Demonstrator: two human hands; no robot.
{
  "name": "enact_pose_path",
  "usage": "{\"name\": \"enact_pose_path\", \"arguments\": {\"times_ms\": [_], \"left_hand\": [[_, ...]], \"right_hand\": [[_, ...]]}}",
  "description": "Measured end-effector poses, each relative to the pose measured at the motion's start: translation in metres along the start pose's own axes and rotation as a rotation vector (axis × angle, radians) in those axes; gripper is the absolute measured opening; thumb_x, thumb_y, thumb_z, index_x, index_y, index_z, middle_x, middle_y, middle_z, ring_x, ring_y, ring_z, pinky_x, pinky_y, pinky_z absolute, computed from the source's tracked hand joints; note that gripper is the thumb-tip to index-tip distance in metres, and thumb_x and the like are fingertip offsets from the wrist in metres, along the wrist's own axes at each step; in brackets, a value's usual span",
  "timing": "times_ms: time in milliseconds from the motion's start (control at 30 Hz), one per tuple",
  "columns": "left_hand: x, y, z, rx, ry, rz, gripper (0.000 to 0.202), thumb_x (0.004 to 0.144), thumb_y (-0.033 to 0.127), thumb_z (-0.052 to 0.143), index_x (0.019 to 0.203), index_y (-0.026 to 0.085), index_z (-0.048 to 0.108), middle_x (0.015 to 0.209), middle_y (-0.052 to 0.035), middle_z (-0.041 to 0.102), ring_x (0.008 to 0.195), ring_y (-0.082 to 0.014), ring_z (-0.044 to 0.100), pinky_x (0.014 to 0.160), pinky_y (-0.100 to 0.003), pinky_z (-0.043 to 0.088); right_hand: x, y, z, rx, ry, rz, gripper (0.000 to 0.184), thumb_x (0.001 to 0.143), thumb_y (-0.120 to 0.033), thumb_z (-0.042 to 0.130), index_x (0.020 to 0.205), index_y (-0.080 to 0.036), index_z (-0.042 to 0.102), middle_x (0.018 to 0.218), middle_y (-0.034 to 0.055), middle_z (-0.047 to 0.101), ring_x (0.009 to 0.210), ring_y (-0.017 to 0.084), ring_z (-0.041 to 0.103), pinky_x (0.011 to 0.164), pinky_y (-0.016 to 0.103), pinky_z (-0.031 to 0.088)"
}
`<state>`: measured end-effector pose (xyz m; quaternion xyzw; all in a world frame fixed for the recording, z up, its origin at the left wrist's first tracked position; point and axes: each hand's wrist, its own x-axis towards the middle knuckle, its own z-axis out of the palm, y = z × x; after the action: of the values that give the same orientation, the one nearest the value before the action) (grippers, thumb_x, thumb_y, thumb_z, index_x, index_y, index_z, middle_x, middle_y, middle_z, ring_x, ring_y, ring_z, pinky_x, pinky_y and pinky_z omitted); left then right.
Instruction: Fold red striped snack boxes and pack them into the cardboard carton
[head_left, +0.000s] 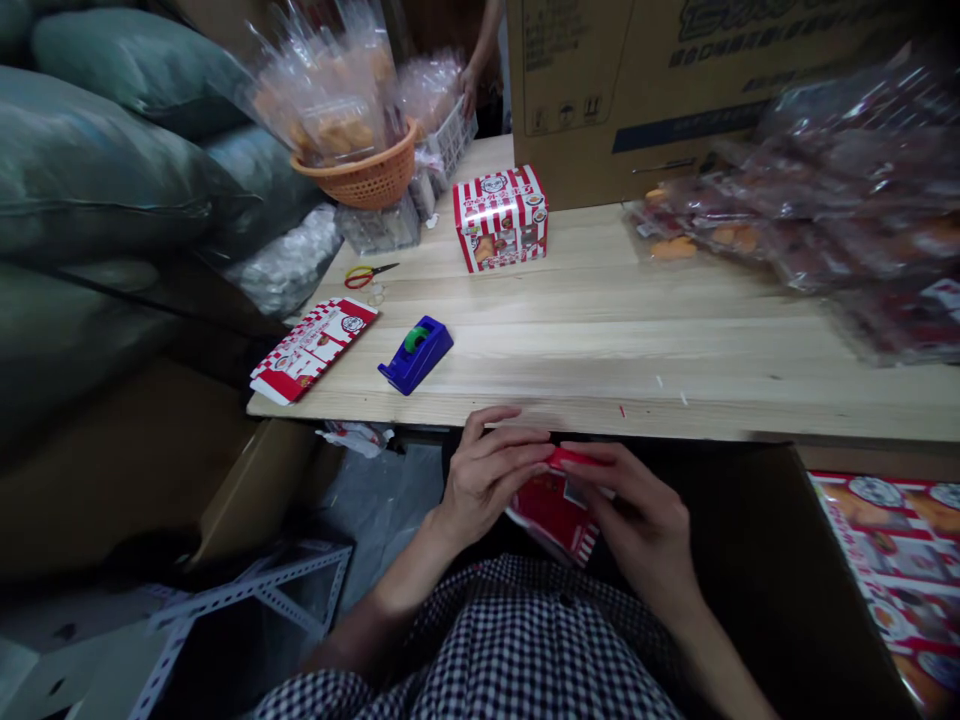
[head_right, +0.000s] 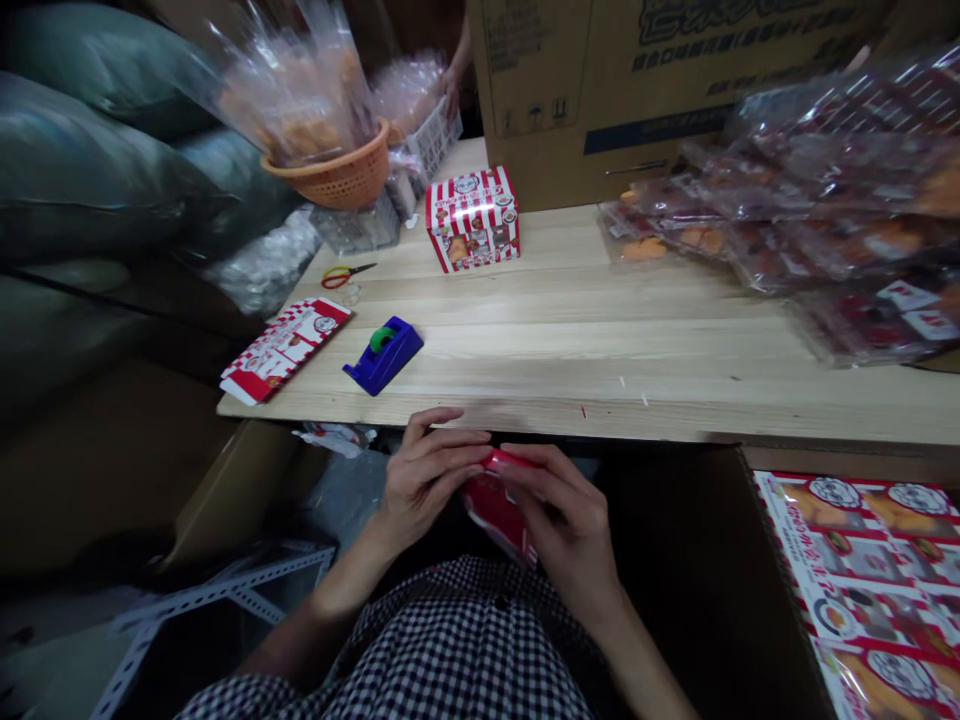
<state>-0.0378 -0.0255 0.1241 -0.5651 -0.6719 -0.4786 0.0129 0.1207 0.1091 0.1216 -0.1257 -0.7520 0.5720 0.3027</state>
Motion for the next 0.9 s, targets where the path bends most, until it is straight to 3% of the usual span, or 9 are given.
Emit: {"name": "enact_pose_path", "arguments": {"times_ms": [67,133,267,367,467,567,700,767,900], "left_hand": [[0.006,-0.003,-0.002,-0.041,-0.043,0.059,0.033,0.089,0.017,0.068,0.121,0.026,0.069,0.115,-0.0057,0.074,0.123,-0.0236,0.055,0.107,-0.047,0.044],[0.011,-0.004,-0.001,-0.098,-0.060,0.010,0.035,0.088,0.018,0.070,0.123,0.025,0.068,0.117,-0.0073,0.073,0.123,-0.0240,0.056,0.105,-0.046,0.046],[0.020,-0.009,0.010,-0.315,-0.127,-0.290,0.027,0.090,0.023,0.068,0.117,0.024,0.071,0.121,-0.0092,0.069,0.117,-0.0240,0.062,0.101,-0.040,0.050],[0.038,-0.019,0.020,-0.585,-0.126,-0.520,0.047,0.092,0.031,0.065,0.138,0.028,0.055,0.124,-0.0088,0.065,0.107,-0.0224,0.067,0.092,-0.036,0.056],[0.066,-0.035,0.029,-0.798,-0.136,-0.650,0.067,0.089,0.037,0.067,0.148,0.033,0.037,0.137,-0.0093,0.057,0.103,-0.0220,0.069,0.085,-0.036,0.059],[0.094,-0.057,0.038,-0.784,-0.274,-0.692,0.072,0.083,0.043,0.072,0.145,0.027,0.040,0.137,-0.0131,0.058,0.106,-0.0260,0.069,0.083,-0.037,0.059],[0.121,-0.093,0.055,-0.714,-0.401,-0.687,0.070,0.082,0.052,0.069,0.141,0.019,0.050,0.126,-0.0141,0.068,0.101,-0.0280,0.070,0.079,-0.036,0.058],[0.129,-0.111,0.063,-0.665,-0.361,-0.678,0.067,0.082,0.052,0.067,0.137,0.016,0.055,0.126,-0.0133,0.069,0.099,-0.0278,0.071,0.076,-0.034,0.057],[0.135,-0.149,0.071,-0.434,-0.173,-0.678,0.062,0.079,0.052,0.066,0.128,0.015,0.063,0.119,-0.0114,0.073,0.096,-0.0287,0.070,0.076,-0.035,0.057]], "right_hand": [[0.004,0.000,-0.005,0.042,0.030,0.050,0.026,0.093,-0.012,0.064,0.107,-0.030,0.077,0.113,0.0036,0.070,0.106,0.019,0.067,0.091,0.032,0.054],[0.008,0.004,-0.009,0.099,0.058,0.104,0.022,0.091,-0.015,0.067,0.102,-0.031,0.078,0.109,0.0029,0.072,0.104,0.019,0.068,0.090,0.030,0.053],[0.017,0.018,-0.014,0.230,0.103,0.205,0.011,0.087,-0.023,0.073,0.094,-0.028,0.080,0.104,0.0035,0.075,0.100,0.020,0.069,0.089,0.030,0.052],[0.033,0.030,-0.018,0.377,0.200,0.281,0.011,0.084,-0.030,0.077,0.093,-0.025,0.080,0.103,0.0054,0.076,0.100,0.022,0.069,0.089,0.032,0.053],[0.059,0.046,-0.027,0.591,0.399,0.402,0.024,0.074,-0.036,0.084,0.092,-0.022,0.080,0.096,0.0066,0.078,0.085,0.022,0.071,0.077,0.032,0.056],[0.093,0.066,-0.043,0.651,0.606,0.405,0.033,0.062,-0.037,0.091,0.088,-0.020,0.078,0.087,0.0030,0.078,0.073,0.017,0.069,0.070,0.028,0.056],[0.138,0.094,-0.065,0.643,0.661,0.443,0.033,0.057,-0.031,0.093,0.082,-0.017,0.076,0.075,0.0003,0.075,0.065,0.014,0.065,0.065,0.026,0.055],[0.156,0.106,-0.076,0.645,0.640,0.508,0.028,0.062,-0.024,0.091,0.083,-0.015,0.075,0.074,0.0007,0.073,0.064,0.013,0.065,0.064,0.026,0.056],[0.185,0.124,-0.120,0.663,0.672,0.635,0.018,0.092,-0.026,0.069,0.105,-0.013,0.067,0.091,0.0024,0.070,0.071,0.013,0.066,0.065,0.029,0.057]]}}
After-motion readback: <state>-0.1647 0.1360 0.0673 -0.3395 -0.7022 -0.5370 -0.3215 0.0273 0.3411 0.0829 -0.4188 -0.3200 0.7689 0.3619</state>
